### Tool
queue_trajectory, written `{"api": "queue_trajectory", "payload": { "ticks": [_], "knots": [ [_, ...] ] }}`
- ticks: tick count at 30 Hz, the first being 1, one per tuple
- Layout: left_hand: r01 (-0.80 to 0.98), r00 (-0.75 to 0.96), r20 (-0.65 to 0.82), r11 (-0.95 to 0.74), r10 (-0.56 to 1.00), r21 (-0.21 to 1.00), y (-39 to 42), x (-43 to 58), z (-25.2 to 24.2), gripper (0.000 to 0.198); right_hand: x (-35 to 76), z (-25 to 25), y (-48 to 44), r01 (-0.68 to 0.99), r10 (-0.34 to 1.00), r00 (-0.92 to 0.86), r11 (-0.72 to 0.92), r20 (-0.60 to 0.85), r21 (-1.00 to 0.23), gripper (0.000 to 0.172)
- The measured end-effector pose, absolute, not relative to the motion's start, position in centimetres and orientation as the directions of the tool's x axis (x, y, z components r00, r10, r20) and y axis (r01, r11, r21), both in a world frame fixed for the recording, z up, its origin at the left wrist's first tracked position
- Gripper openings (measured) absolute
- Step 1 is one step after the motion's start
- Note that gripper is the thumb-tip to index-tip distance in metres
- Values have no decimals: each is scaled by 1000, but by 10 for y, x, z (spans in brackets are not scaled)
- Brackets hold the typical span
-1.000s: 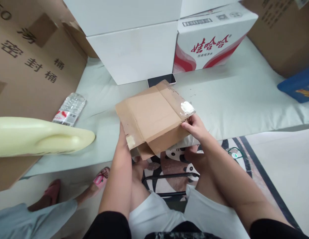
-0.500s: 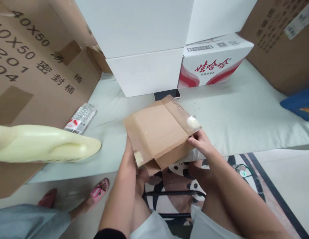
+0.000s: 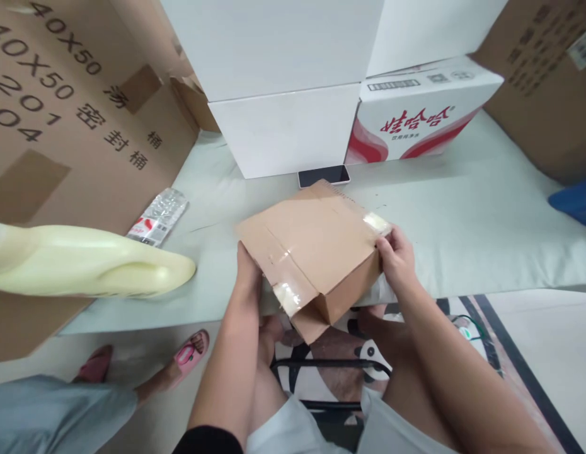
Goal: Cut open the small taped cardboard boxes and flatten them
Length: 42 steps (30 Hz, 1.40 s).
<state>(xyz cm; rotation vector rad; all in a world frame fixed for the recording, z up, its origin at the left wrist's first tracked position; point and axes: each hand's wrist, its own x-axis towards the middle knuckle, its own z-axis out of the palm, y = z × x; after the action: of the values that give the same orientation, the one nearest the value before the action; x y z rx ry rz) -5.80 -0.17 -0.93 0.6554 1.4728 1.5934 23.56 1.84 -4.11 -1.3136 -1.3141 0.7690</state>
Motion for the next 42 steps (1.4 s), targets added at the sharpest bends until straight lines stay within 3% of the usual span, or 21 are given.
{"api": "queue_trajectory", "payload": {
  "ticks": [3,8,12,15,20,27,32,37,40,42],
  "knots": [
    [-207,-532,-124,14,838,978,7,-64,-6,25,239,-38,20,246,941,274,131,199,-960,40],
    [-421,-534,-199,-54,822,906,11,-70,-6,33,246,-49,27,216,889,404,134,214,-967,45],
    [-538,-491,-212,-103,845,836,16,-71,-6,35,244,-60,28,47,980,191,46,55,-998,51],
    [-528,-462,-228,-59,857,847,16,-70,-6,46,239,-62,26,-54,1000,27,10,8,-998,57],
    [-495,-446,-203,-51,872,868,12,-67,-2,58,235,-59,25,-103,999,14,-37,-38,-994,60],
    [-480,-455,-164,-86,875,873,11,-61,1,60,232,-60,21,96,990,-50,134,130,-986,87],
    [-419,-398,-95,-89,913,904,6,-41,-8,61,219,-49,19,336,966,66,214,249,-917,100],
    [-425,-387,-82,-99,919,900,2,-31,-14,62,217,-40,18,481,931,240,131,274,-867,75],
    [-420,-365,-77,-91,928,903,2,-28,-16,63,221,-43,20,515,934,233,118,270,-849,86],
    [-422,-338,-83,-72,937,904,1,-26,-16,62,225,-47,22,527,930,272,71,247,-847,85]
  ]
}}
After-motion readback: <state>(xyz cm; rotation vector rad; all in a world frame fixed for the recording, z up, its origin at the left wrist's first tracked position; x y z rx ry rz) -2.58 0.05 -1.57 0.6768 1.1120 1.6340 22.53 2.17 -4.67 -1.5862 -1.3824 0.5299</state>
